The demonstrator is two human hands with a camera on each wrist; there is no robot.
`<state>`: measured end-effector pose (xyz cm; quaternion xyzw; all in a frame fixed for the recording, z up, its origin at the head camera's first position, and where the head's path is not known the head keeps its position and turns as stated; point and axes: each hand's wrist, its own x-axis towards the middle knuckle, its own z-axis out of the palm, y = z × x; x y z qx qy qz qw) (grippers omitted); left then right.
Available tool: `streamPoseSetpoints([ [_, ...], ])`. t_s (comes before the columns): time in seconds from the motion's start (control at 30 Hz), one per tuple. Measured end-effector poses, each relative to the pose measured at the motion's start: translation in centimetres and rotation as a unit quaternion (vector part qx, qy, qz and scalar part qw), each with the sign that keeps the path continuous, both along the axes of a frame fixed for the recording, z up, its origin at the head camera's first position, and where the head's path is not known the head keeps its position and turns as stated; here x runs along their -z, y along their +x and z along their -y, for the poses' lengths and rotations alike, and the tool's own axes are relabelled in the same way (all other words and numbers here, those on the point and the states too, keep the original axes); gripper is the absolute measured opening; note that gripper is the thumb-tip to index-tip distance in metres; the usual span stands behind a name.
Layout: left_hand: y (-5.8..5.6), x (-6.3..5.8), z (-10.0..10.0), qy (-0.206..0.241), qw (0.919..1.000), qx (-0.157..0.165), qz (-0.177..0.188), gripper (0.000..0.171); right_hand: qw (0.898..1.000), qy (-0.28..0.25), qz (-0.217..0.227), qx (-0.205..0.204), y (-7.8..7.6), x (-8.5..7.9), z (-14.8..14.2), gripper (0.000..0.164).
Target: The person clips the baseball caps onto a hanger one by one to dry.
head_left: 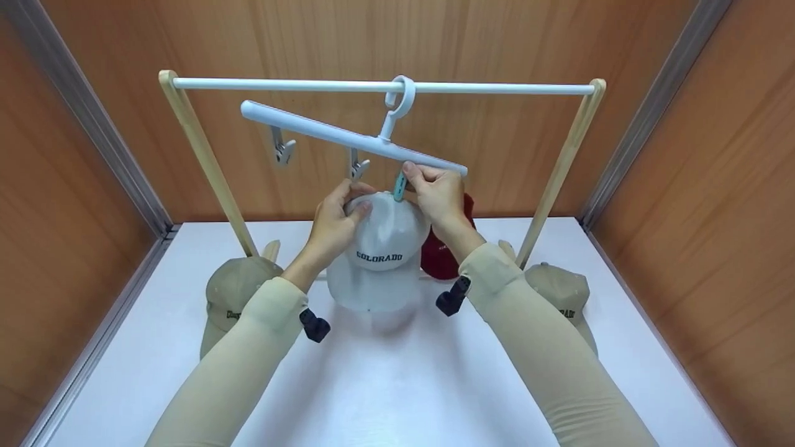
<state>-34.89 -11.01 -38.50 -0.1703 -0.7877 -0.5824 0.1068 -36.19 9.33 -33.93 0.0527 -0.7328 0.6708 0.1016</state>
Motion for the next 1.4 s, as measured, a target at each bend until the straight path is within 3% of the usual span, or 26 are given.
streamPoseSetpoints([
  [0.67,0.29,0.04,-0.06,0.004,0.9998,0.02,-0.001,0.023,0.999,0.006,-0.033,0.018,-0.07,0.44,0.26,0.028],
  [1.03,-0.05,-0.05,-0.17,0.039,0.9992,0.006,0.003,0.024,1.0,-0.003,-0.025,0.011,-0.19,0.33,0.44,0.028],
  [1.27,-0.12,-0.62,-0.73,0.075,0.9972,-0.001,0.003,0.025,0.999,0.017,-0.044,0.025,-0.2,0.43,0.28,0.029],
  [1.4,-0.04,-0.64,-0.84,0.07,0.9975,0.001,0.006,0.025,0.999,0.021,-0.035,0.029,-0.15,0.44,0.2,0.029],
])
